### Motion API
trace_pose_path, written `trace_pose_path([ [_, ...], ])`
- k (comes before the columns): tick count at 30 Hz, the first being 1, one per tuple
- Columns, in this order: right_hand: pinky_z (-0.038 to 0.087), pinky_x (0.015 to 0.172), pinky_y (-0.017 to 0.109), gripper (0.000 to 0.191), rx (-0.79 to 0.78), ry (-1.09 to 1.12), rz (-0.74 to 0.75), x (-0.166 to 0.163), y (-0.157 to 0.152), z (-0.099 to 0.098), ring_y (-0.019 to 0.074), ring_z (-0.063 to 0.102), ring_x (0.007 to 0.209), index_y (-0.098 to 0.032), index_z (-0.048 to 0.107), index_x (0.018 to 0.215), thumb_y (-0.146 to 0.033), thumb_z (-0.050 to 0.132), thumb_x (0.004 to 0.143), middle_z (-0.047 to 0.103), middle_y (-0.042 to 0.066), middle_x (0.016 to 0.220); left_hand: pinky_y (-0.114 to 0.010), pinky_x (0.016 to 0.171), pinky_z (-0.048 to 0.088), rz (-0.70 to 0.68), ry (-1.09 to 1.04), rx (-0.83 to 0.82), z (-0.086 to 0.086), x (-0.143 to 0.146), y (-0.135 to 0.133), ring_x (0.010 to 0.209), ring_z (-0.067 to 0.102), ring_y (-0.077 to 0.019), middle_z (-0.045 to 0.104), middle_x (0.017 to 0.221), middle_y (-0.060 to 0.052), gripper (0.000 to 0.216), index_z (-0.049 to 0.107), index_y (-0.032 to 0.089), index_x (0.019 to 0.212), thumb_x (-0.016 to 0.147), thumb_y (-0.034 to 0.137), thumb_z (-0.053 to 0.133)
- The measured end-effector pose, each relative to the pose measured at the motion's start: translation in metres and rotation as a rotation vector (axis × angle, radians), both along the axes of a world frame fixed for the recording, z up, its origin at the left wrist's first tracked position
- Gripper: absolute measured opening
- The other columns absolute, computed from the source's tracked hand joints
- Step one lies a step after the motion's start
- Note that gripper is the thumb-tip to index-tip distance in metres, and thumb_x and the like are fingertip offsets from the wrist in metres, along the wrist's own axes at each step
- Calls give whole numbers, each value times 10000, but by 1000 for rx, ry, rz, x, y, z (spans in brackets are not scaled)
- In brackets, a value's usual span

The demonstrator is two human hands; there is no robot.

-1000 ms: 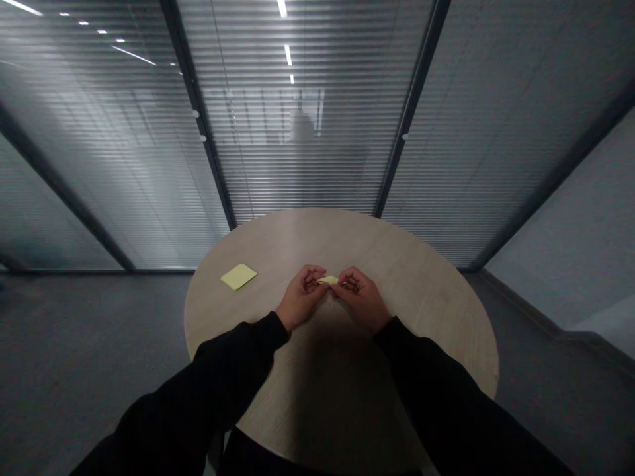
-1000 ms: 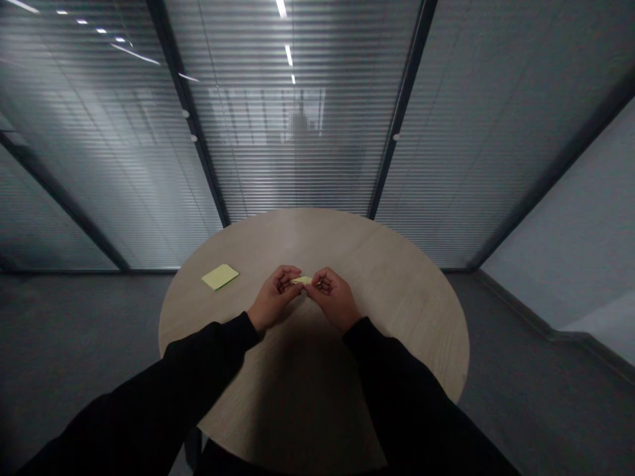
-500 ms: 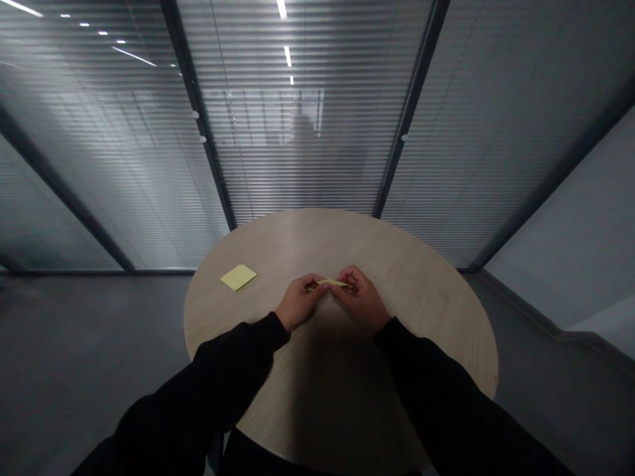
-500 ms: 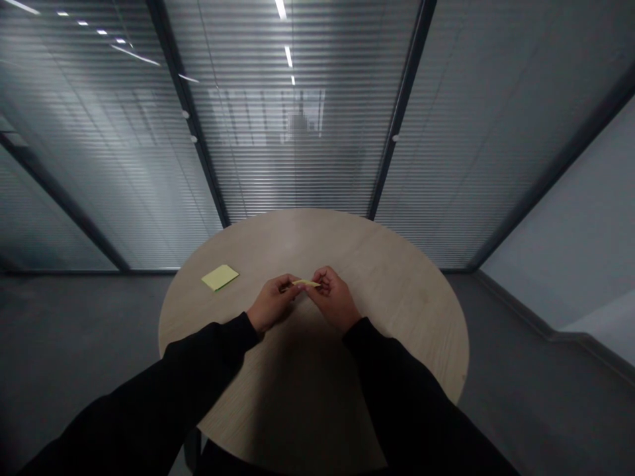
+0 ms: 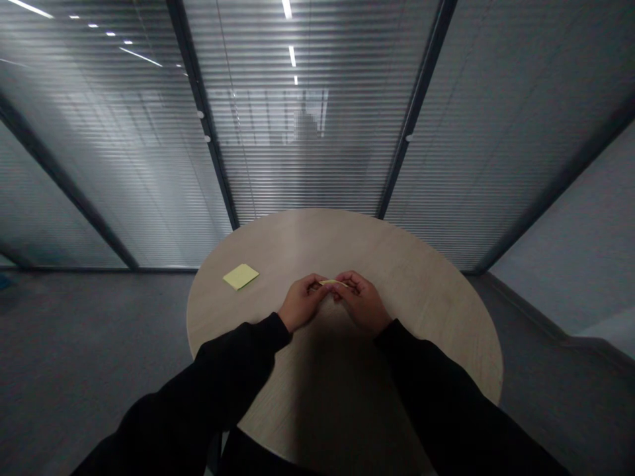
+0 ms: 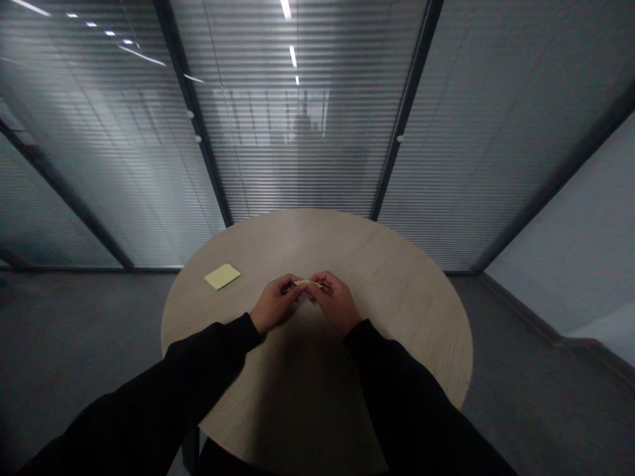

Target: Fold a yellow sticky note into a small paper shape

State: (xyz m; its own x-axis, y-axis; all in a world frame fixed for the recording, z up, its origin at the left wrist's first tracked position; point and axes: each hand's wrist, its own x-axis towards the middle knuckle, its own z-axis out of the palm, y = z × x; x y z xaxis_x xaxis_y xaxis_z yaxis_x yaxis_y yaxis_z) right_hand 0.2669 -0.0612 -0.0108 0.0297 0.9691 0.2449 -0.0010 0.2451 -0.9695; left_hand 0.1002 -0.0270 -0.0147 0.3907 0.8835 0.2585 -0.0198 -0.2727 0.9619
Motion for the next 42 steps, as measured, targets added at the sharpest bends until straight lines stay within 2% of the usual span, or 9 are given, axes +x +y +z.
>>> trace_pose_path([
  [3,478,632,280,329,-7,34,15,0,2,-4,142,603,643,-206,608,876,-479,766,784,665,-5,725,-248,624,416,-21,-23,-20,-1,0,0,645,570,-122,695,769,-53,367,668,132,886,841,494,706],
  [9,450,606,271,303,15,2,13,-1,3,-6,133,578,624,-209,577,842,-462,742,815,641,-19,709,-255,653,450,-26,-101,-76,-2,5,-3,681,601,-127,703,807,-62,378,663,129,978,829,470,730],
  [14,443,591,270,299,12,9,12,-3,2,-4,132,563,612,-214,561,821,-451,743,811,620,-26,686,-255,658,452,-19,-118,-96,-2,4,-4,674,600,-123,700,783,-60,366,678,124,926,824,470,740],
  [24,441,576,269,262,36,6,7,-4,2,-3,130,553,606,-225,561,856,-430,722,825,619,-28,704,-266,705,455,-37,-162,-131,-7,6,-3,723,611,-130,693,819,-56,392,667,126,988,823,474,739],
  [30,433,564,269,209,78,-33,-14,-5,1,-4,134,552,595,-228,564,830,-379,707,826,623,-24,687,-268,706,451,-21,-185,-159,-4,7,-5,715,606,-128,677,776,-43,347,668,127,921,816,449,743],
  [42,493,608,306,155,100,-63,-51,-9,-4,3,175,621,647,-232,655,842,-384,682,827,663,3,702,-272,742,484,-59,-337,-283,-2,9,-8,715,628,-121,693,785,-53,305,682,109,920,802,372,781],
])
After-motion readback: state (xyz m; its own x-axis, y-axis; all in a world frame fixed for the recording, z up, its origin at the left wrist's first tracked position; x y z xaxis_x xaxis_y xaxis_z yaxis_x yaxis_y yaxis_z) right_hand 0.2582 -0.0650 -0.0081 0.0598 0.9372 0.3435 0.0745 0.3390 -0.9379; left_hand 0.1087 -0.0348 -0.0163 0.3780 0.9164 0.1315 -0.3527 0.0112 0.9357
